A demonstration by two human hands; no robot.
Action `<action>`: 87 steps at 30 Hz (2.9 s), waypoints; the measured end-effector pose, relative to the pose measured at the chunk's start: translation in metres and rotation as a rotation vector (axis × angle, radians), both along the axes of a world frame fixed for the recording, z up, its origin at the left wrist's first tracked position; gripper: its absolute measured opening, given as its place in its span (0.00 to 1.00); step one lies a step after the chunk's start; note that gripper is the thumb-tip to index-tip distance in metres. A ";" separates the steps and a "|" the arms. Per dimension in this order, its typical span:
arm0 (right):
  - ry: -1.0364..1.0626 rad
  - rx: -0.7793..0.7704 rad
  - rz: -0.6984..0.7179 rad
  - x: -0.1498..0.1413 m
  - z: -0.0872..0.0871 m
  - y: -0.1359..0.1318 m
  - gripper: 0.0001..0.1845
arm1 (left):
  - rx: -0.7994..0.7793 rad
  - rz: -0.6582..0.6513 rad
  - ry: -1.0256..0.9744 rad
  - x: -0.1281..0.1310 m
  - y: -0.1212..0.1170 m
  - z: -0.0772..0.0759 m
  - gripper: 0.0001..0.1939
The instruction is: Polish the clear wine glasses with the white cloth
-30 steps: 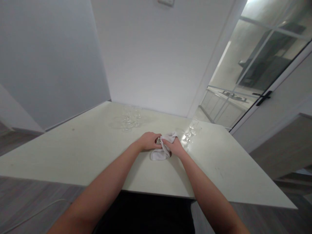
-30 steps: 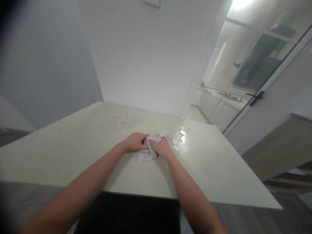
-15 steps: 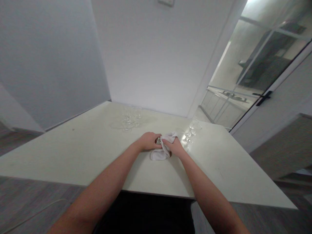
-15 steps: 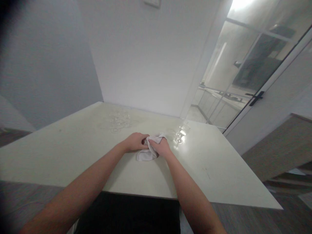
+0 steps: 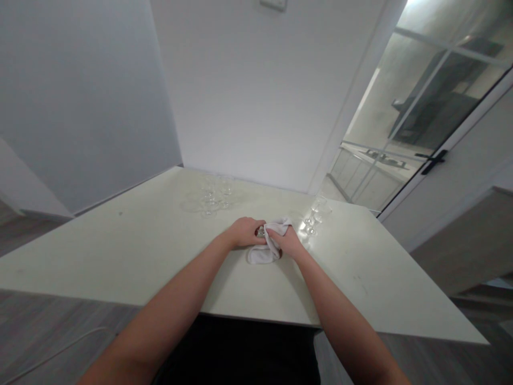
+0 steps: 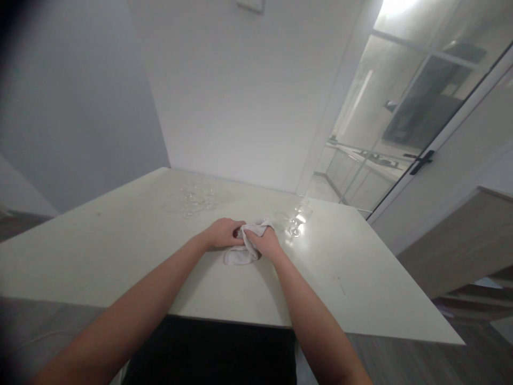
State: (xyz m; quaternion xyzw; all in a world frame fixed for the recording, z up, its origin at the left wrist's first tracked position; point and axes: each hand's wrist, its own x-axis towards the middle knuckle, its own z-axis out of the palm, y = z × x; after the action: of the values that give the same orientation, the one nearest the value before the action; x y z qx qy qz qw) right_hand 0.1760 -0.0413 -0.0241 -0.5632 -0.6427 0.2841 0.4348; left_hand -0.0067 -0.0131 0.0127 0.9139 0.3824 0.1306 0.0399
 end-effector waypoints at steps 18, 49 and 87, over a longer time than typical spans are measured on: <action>0.009 -0.002 0.008 0.001 0.000 -0.001 0.24 | 0.000 -0.013 -0.006 -0.001 0.001 -0.002 0.23; 0.006 0.002 -0.024 0.000 0.000 -0.002 0.24 | -0.015 0.018 0.002 0.001 0.000 0.000 0.23; 0.020 0.023 0.019 0.001 0.000 -0.001 0.22 | 0.007 -0.001 0.010 0.000 0.002 -0.002 0.23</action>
State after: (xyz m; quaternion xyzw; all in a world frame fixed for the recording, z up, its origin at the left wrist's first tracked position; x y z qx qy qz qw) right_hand 0.1766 -0.0428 -0.0237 -0.5492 -0.6470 0.2864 0.4448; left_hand -0.0070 -0.0114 0.0110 0.9148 0.3816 0.1275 0.0348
